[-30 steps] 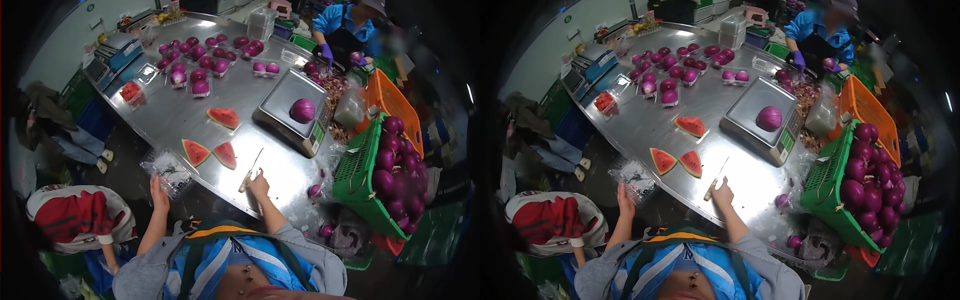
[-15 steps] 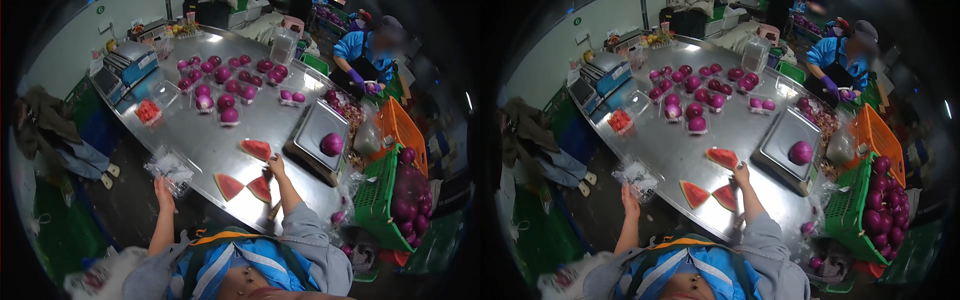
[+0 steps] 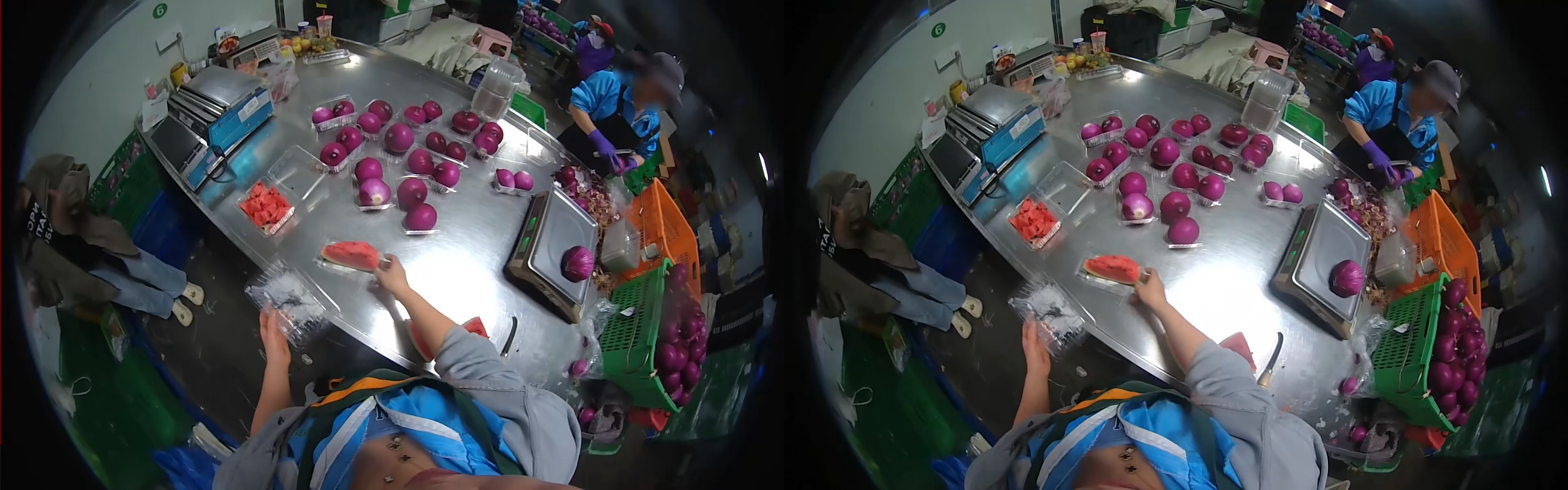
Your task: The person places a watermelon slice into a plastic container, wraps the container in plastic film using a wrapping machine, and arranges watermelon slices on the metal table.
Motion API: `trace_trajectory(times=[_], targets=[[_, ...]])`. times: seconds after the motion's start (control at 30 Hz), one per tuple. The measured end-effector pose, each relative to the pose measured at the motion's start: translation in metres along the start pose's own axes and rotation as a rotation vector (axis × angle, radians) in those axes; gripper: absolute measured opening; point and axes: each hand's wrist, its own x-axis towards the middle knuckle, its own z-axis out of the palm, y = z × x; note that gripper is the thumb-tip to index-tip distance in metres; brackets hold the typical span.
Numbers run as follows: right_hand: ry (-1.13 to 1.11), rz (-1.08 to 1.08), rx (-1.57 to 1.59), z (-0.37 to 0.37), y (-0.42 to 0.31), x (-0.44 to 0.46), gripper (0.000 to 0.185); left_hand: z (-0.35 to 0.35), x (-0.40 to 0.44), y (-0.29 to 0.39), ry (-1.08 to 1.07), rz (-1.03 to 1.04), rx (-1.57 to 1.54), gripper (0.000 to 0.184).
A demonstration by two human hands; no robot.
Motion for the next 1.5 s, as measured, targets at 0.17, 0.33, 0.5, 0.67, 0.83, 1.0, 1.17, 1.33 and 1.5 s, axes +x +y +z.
trace_trajectory(times=[0.17, 0.33, 0.5, 0.67, 0.83, 1.0, 1.17, 1.33, 1.5], targets=[[-0.005, 0.091, 0.195, 0.051, -0.069, 0.007, 0.059, -0.010, -0.001, -0.002, -0.013, -0.084, 0.120, 0.036], [-0.051, -0.048, 0.384, 0.064, -0.030, 0.024, 0.061, 0.005, 0.003, -0.014, -0.136, -0.279, 0.275, 0.045], [-0.004, -0.155, 0.253, -0.077, -0.021, -0.054, 0.045, 0.066, 0.009, -0.026, -0.404, -0.611, 0.355, 0.059], [0.497, -0.047, 0.320, -0.199, 0.026, -0.166, 0.030, 0.116, 0.036, -0.063, -0.626, -0.603, 0.575, 0.054], [0.708, 0.075, 0.405, -0.226, 0.097, -0.242, 0.025, 0.160, 0.092, -0.095, -0.762, -0.338, 0.946, 0.047], [0.795, 0.145, 0.214, -0.218, 0.145, -0.264, 0.028, 0.217, 0.105, -0.118, -0.901, -0.405, 1.076, 0.053], [0.700, 0.298, -0.019, -0.203, 0.144, -0.264, 0.051, 0.260, 0.091, -0.164, -1.069, -0.316, 1.109, 0.054], [0.591, 0.308, 0.359, -0.192, 0.172, -0.245, 0.050, 0.292, 0.075, -0.186, -1.088, -0.303, 1.124, 0.056], [0.551, 0.286, 0.622, -0.187, 0.149, -0.249, 0.040, 0.316, 0.060, -0.213, -0.902, -0.403, 0.997, 0.060]])
